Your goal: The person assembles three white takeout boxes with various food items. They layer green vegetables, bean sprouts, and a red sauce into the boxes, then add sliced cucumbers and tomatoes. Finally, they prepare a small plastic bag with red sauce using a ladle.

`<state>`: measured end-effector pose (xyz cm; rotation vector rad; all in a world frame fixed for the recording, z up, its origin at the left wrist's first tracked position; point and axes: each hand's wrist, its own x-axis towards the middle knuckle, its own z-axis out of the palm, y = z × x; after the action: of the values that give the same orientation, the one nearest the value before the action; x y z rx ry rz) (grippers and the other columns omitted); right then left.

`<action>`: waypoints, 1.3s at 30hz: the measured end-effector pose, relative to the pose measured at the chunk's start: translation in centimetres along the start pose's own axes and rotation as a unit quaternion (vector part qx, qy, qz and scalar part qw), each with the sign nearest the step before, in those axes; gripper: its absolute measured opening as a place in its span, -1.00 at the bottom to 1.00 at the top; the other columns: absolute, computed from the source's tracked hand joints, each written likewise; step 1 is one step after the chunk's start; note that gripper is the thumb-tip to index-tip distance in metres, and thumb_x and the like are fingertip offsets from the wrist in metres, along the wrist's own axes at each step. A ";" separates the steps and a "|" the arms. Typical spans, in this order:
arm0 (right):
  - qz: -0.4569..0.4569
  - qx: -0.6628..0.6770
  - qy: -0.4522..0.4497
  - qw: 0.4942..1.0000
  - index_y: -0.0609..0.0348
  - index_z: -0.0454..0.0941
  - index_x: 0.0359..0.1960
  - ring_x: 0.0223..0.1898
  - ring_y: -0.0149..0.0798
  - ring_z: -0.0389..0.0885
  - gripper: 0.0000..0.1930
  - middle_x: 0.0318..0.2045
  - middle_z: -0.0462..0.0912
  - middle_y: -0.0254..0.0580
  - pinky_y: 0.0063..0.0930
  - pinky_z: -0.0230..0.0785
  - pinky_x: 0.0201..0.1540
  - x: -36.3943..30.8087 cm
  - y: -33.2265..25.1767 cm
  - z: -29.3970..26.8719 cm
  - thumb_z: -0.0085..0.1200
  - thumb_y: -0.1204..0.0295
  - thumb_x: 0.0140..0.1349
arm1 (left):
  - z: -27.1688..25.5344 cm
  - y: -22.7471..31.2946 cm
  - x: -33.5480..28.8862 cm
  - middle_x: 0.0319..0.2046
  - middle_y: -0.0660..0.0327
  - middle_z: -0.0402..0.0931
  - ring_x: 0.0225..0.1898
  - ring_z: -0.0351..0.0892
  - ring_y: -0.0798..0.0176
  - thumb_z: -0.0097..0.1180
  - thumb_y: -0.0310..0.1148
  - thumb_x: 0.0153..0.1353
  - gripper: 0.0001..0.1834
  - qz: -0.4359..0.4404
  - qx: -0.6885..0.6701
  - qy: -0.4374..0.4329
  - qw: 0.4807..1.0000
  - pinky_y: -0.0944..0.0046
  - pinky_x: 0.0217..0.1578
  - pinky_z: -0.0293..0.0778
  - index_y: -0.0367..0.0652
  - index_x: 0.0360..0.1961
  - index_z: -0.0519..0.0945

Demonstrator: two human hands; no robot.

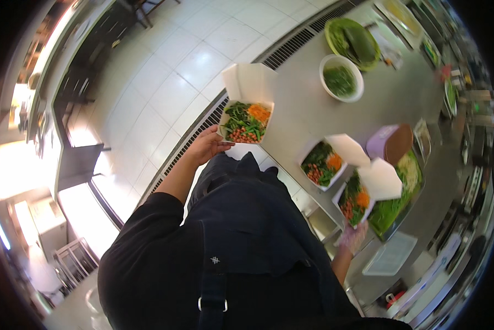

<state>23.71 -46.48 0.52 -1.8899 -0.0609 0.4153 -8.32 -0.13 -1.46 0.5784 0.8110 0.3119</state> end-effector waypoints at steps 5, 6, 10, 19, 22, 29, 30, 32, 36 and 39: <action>0.013 0.150 0.005 0.989 0.22 0.31 0.06 0.07 -0.01 0.38 -0.46 0.01 0.40 -0.02 -0.01 0.33 0.06 5.1 -5.1 -3.5 0.13 0.35 0.01 | -1.9 -3.0 1.5 -0.06 0.14 0.47 -0.09 0.54 0.14 -0.15 -0.52 0.10 -0.60 0.029 0.000 0.035 0.999 0.21 -0.11 0.47 -0.19 0.03 0.36; -0.025 0.151 -0.043 0.987 0.22 0.31 0.06 0.07 0.00 0.37 -0.46 0.01 0.39 -0.02 0.00 0.33 0.05 7.4 -4.6 -4.3 0.13 0.32 0.01 | -2.7 -3.9 1.8 -0.06 0.14 0.47 -0.10 0.55 0.15 -0.15 -0.52 0.11 -0.62 0.037 -0.022 0.039 0.998 0.17 -0.10 0.48 -0.18 0.00 0.37; -0.038 0.163 -0.038 0.985 0.23 0.31 0.09 0.10 -0.02 0.36 -0.44 0.07 0.38 -0.01 -0.06 0.32 0.06 10.6 -9.0 -6.1 0.11 0.24 0.07 | -2.5 -5.1 2.6 -0.07 0.10 0.47 -0.10 0.55 0.10 -0.13 -0.53 0.13 -0.63 0.044 -0.047 0.044 0.997 0.10 -0.07 0.50 -0.18 0.01 0.35; -0.025 0.334 0.061 0.940 0.35 0.38 -0.05 -0.06 -0.15 0.52 -0.64 -0.08 0.52 -0.04 -0.35 0.47 0.00 23.1 -12.5 -19.4 0.04 0.34 0.22 | 3.1 -12.2 1.5 -0.08 0.02 0.47 -0.09 0.52 0.02 -0.16 -0.51 0.14 -0.62 0.037 -0.027 0.109 0.993 0.15 -0.05 0.44 -0.27 0.02 0.32; -0.054 0.344 0.118 0.930 0.30 0.34 0.00 -0.12 -0.17 0.56 -0.66 -0.07 0.52 -0.06 -0.38 0.58 -0.18 19.5 -7.4 -18.6 -0.05 0.36 0.26 | -3.6 -12.9 2.7 -0.09 0.07 0.48 -0.10 0.53 0.10 -0.09 -0.50 0.17 -0.65 0.036 -0.009 0.063 0.997 0.23 -0.07 0.50 -0.26 0.01 0.32; -0.048 0.304 0.156 0.939 0.29 0.35 0.03 -0.17 -0.24 0.59 -0.61 -0.11 0.56 -0.12 -0.52 0.57 -0.29 17.4 -6.8 -21.7 -0.07 0.33 0.20 | -2.9 -12.9 5.7 -0.05 0.03 0.44 -0.11 0.54 0.10 -0.09 -0.52 0.14 -0.61 0.059 -0.016 0.014 0.998 0.29 -0.11 0.53 -0.28 0.04 0.29; -0.052 0.310 0.140 0.939 0.28 0.35 0.01 -0.18 -0.24 0.59 -0.62 -0.12 0.56 -0.12 -0.51 0.58 -0.29 17.3 -7.0 -21.6 -0.07 0.34 0.20 | -2.8 -12.9 6.0 -0.04 0.03 0.43 -0.12 0.55 0.09 -0.09 -0.53 0.13 -0.60 0.066 -0.025 0.010 0.997 0.28 -0.11 0.54 -0.28 0.04 0.28; -0.060 0.322 0.108 0.939 0.27 0.37 -0.02 -0.20 -0.24 0.60 -0.66 -0.15 0.56 -0.13 -0.48 0.58 -0.30 17.1 -7.5 -21.4 -0.06 0.37 0.19 | -2.4 -13.2 6.2 -0.04 0.02 0.43 -0.12 0.55 0.09 -0.10 -0.54 0.11 -0.58 0.076 -0.041 0.007 0.996 0.27 -0.12 0.55 -0.29 0.05 0.28; -0.068 0.362 0.027 0.929 0.27 0.38 -0.04 -0.19 -0.22 0.60 -0.65 -0.16 0.57 -0.11 -0.44 0.57 -0.27 17.8 -10.6 -17.7 0.05 0.39 0.16 | -1.4 -13.7 5.2 -0.05 0.05 0.45 -0.10 0.54 0.11 -0.09 -0.52 0.10 -0.55 0.103 -0.050 0.012 0.993 0.24 -0.11 0.53 -0.25 0.07 0.30; -0.103 0.352 0.013 0.930 0.28 0.39 -0.05 -0.14 -0.20 0.58 -0.64 -0.13 0.56 -0.09 -0.41 0.55 -0.19 20.5 -12.5 -13.8 0.11 0.41 0.13 | -0.5 -13.1 5.2 -0.10 0.10 0.50 -0.11 0.55 0.16 -0.05 -0.50 0.07 -0.59 0.146 -0.067 0.011 0.987 0.19 -0.10 0.52 -0.23 0.01 0.34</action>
<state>49.17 -49.52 10.86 -1.1640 -0.0794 0.2232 -4.70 -8.04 -12.53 0.5677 0.7202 0.6373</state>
